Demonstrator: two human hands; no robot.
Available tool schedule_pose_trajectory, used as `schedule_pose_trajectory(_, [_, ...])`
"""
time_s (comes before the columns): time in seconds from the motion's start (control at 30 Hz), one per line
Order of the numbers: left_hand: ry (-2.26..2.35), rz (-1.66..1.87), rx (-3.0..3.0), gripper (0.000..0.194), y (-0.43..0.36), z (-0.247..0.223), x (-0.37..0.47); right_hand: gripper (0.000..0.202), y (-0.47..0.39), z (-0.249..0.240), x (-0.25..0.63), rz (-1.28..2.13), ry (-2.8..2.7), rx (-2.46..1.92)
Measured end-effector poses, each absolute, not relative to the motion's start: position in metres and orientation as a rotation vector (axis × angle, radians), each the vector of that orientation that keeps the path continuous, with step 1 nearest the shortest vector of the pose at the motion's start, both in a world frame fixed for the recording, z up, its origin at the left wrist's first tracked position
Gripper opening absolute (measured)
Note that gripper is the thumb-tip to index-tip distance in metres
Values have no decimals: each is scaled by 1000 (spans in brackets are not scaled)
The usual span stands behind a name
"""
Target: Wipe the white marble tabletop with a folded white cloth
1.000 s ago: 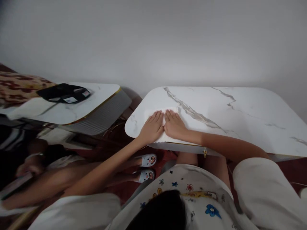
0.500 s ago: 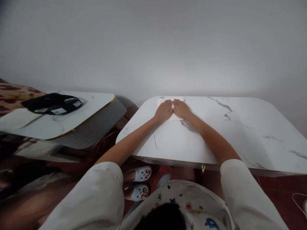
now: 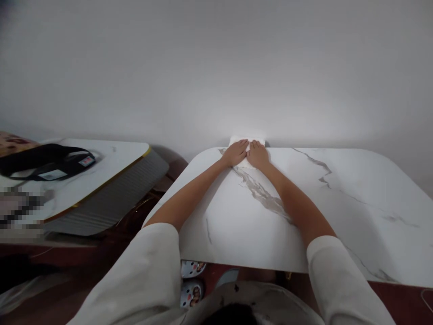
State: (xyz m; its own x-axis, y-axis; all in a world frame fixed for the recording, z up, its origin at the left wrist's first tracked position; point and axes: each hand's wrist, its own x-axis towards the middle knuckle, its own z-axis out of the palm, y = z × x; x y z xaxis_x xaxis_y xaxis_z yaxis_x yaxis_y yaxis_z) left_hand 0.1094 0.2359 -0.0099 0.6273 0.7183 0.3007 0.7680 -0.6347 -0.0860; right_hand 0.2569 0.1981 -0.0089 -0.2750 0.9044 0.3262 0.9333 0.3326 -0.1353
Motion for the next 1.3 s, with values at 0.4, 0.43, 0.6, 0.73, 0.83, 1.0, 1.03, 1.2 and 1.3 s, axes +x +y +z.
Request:
schedule_pose_trajectory(0.4, [-1152,-329,-2760,58,110,-6,100,57,64,-9,248,-56,-2195,-1693])
schedule_pose_trajectory(0.43, [-1184,-331,-2749,57,93,-5,94,58,51,-9,244,-47,-2217,-1666])
schedule_pose_trajectory(0.6, [-1426,-275,-2639,58,4,-2,72,59,-10,-10,225,15,-2306,-1492])
schedule_pose_trajectory(0.73, [-1560,-249,-2573,59,-53,-1,77,58,-51,-9,231,45,-2376,-1396])
schedule_pose_trajectory(0.83, [-1588,-276,-2561,59,-74,-2,95,58,-69,-7,250,43,-2426,-1359])
schedule_pose_trajectory(1.0, [-1525,-326,-2629,58,-61,-4,133,56,-62,-10,291,-22,-2415,-1369])
schedule_pose_trajectory(1.03, [-1511,-331,-2644,57,-52,-4,141,56,-54,-10,298,-43,-2408,-1386])
schedule_pose_trajectory(1.2, [-1462,-339,-2674,57,7,-3,165,56,0,-12,319,-109,-2406,-1460])
schedule_pose_trajectory(1.3, [-1436,-372,-2655,56,50,-5,167,55,41,-11,319,-134,-2401,-1468])
